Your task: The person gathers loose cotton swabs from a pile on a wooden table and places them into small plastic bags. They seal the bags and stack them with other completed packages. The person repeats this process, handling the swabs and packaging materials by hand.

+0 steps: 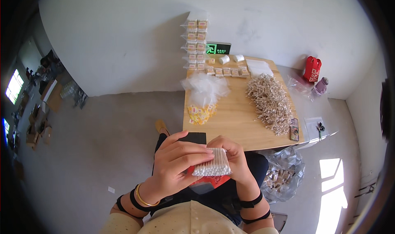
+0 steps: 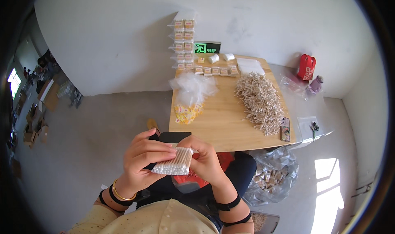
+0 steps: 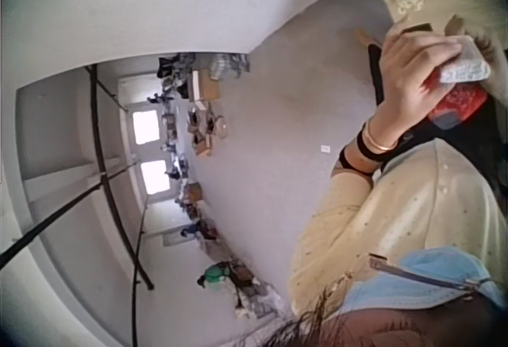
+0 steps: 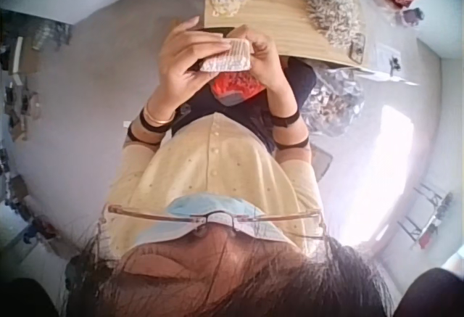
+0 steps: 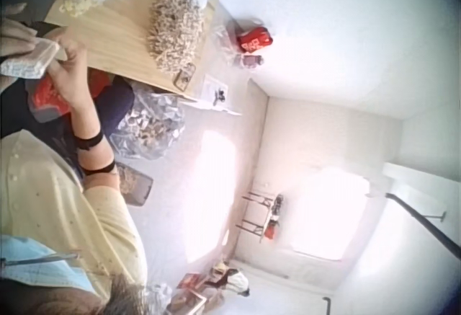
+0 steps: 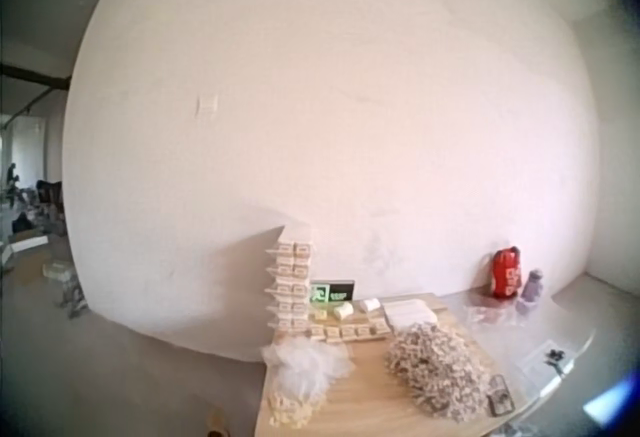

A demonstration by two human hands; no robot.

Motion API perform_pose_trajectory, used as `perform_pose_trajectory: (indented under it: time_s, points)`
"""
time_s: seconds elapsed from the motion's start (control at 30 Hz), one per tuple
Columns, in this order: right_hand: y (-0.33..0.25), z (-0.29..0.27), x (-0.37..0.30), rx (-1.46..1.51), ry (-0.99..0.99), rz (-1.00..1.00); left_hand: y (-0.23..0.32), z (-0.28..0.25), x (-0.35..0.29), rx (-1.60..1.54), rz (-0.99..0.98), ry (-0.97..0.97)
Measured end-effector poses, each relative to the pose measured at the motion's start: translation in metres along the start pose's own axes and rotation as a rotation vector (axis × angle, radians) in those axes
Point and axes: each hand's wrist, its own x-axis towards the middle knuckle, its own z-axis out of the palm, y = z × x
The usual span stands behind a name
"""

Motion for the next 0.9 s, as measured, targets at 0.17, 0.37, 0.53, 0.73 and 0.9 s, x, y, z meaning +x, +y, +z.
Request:
perform_pose_trajectory:
  time_s: [0.17, 0.37, 0.53, 0.73, 0.9]
  points:
    - [-0.008, 0.004, 0.003, 0.006, -0.007, -0.021, 0.004, 0.000, -0.002, 0.055, 0.010, 0.020]
    - [0.007, -0.001, -0.001, 0.079, -0.044, 0.011, 0.001, -0.001, -0.004, 0.024, -0.046, 0.006]
    - [0.021, -0.008, -0.005, 0.200, -0.014, 0.116, -0.013, 0.006, -0.012, -0.164, -0.336, 0.004]
    - [0.022, -0.002, -0.002, 0.081, 0.147, 0.115, -0.028, 0.020, -0.023, -0.436, -0.550, 0.038]
    - [0.022, 0.022, 0.011, -0.020, 0.346, 0.064, -0.038, 0.031, -0.034, -0.696, -0.695, 0.047]
